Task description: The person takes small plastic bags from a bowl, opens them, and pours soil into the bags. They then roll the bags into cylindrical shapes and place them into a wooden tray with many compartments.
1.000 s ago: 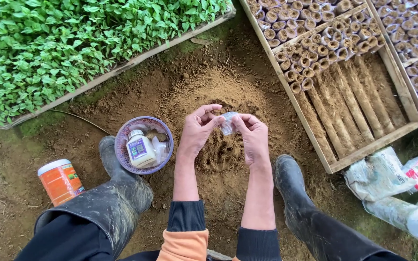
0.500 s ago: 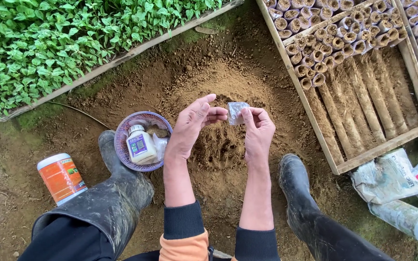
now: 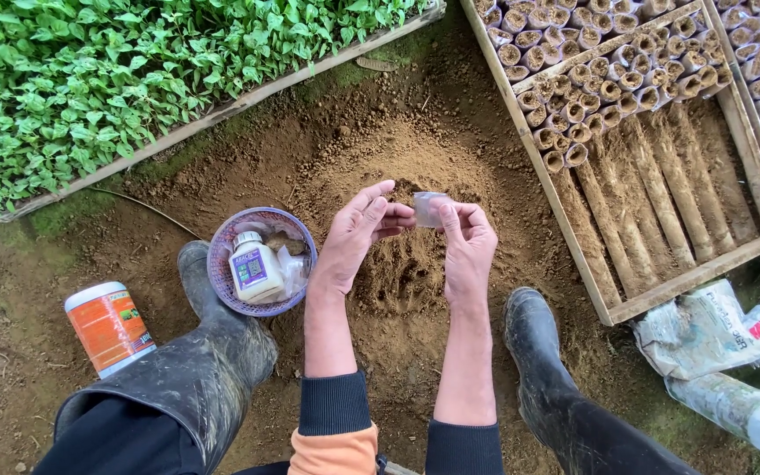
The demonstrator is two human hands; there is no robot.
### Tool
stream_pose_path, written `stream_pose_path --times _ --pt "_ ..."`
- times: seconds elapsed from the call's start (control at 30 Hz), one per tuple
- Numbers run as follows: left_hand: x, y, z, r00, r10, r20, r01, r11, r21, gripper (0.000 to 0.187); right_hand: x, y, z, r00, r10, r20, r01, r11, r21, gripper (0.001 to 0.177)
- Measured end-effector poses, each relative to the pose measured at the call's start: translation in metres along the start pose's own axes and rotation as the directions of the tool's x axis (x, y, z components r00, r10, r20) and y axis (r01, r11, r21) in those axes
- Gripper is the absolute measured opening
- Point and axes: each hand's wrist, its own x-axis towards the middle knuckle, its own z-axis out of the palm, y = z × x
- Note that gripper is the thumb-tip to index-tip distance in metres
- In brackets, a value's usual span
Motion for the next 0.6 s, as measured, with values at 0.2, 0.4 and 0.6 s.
stream_pose_path --times 0.2,0.4,0.6 --pt "0.0 -0.002 -0.002 1.0 0.006 -0.013 -0.006 1.0 -0.027 0.044 0.002 0.003 -0.002 1.0 0.007 -0.007 -0.006 0.999 0.044 0.012" --pt "0.003 -0.01 -0.004 1.0 0.004 -0.009 -0.004 1.0 -0.023 0.044 0.001 0.002 -0.001 1.0 0.001 -0.001 -0.001 0.999 0.038 0.013" --pt "0.002 -0.009 -0.002 1.0 -0.013 -0.008 0.012 0.999 -0.035 0.045 -0.001 -0.001 0.003 0.998 0.014 0.061 -0.016 0.999 0.04 0.013"
